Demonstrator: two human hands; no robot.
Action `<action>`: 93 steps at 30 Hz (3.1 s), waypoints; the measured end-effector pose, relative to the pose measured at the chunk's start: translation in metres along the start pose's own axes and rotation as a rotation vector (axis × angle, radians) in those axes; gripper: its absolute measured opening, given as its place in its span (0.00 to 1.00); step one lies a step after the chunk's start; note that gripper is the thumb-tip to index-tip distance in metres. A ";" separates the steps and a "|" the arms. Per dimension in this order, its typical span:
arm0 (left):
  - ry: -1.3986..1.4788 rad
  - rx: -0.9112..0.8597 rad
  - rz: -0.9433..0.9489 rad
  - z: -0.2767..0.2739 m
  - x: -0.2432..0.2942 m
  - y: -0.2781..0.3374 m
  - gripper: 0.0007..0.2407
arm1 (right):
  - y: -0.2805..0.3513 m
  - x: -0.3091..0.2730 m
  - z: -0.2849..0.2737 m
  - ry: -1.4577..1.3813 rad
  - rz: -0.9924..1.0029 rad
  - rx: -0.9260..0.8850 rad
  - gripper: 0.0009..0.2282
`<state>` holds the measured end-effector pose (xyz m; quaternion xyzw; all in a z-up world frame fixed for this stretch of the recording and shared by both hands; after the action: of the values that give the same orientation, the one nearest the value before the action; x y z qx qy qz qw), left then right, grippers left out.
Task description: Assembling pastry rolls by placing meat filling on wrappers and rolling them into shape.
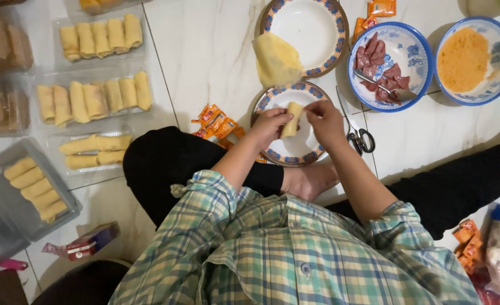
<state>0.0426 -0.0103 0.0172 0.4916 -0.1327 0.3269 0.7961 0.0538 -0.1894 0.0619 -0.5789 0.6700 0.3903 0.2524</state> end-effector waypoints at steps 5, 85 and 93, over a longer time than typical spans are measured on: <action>-0.007 -0.171 -0.037 -0.013 -0.012 -0.008 0.23 | 0.019 -0.050 -0.011 -0.523 -0.039 -0.283 0.22; -1.315 1.369 0.085 -0.306 0.194 0.151 0.18 | 0.104 0.021 0.033 0.366 -0.801 0.009 0.11; -1.281 1.288 0.384 -0.282 0.203 0.140 0.08 | 0.103 0.024 0.033 0.422 -0.812 -0.005 0.12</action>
<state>0.0723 0.3566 0.0870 0.8954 -0.4190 0.1299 0.0764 -0.0546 -0.1742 0.0477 -0.8622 0.4246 0.1349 0.2413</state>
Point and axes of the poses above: each hand's wrist, its own y-axis away from the middle knuckle, its own z-axis out of the palm, x = y × z, the point moved 2 cm from there along -y, towards the middle knuckle, and after that the axes turned 5 degrees about -z, right-handed, at the moved point
